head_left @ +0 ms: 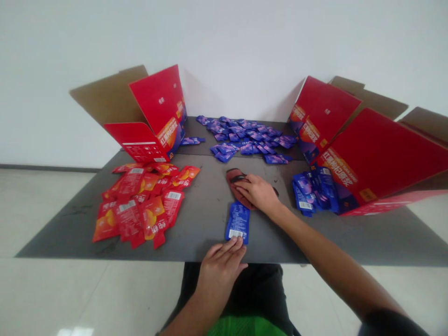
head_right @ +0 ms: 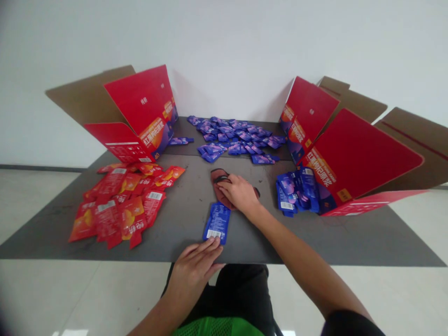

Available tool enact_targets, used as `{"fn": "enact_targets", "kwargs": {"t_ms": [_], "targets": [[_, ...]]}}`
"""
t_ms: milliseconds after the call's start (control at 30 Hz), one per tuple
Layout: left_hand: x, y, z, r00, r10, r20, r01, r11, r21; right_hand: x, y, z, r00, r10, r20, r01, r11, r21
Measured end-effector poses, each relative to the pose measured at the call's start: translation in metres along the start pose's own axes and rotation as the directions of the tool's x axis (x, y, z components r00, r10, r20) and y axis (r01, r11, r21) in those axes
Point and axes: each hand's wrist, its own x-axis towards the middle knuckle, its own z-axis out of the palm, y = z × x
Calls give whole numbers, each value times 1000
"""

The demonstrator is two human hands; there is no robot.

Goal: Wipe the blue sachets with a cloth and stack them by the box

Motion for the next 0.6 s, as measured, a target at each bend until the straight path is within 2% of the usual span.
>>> {"fn": "enact_targets", "kwargs": {"t_ms": [67, 133, 233, 300, 367, 433, 533, 600], "targets": [[0, 0, 0, 1000, -3, 2, 3, 1000, -3, -5, -6, -14, 997, -4, -74, 6, 1000, 25], [-1, 2, 1, 1000, -22, 12, 22, 1000, -8, -31, -24, -24, 989, -30, -146, 42, 996, 83], [0, 3, 0, 996, -82, 42, 83, 996, -21, -75, -52, -22, 987, -151, -50, 157, 974, 162], [0, 4, 0, 995, -94, 43, 95, 995, -22, -84, -59, -10, 984, -179, 3, 175, 966, 188], [0, 3, 0, 998, -52, 29, 52, 999, -6, -70, -50, 4, 992, -125, 8, 122, 979, 164], [-1, 3, -1, 1000, 2, 19, -2, 1000, 22, -41, -33, 11, 999, -33, -9, 34, 996, 87], [3, 2, -8, 999, 32, 19, -33, 998, 46, -5, -7, -2, 997, 51, -61, -50, 999, 21], [12, 0, -17, 999, 26, 47, -26, 1000, 17, -5, 0, -19, 984, 82, -157, -72, 995, 65]]}}
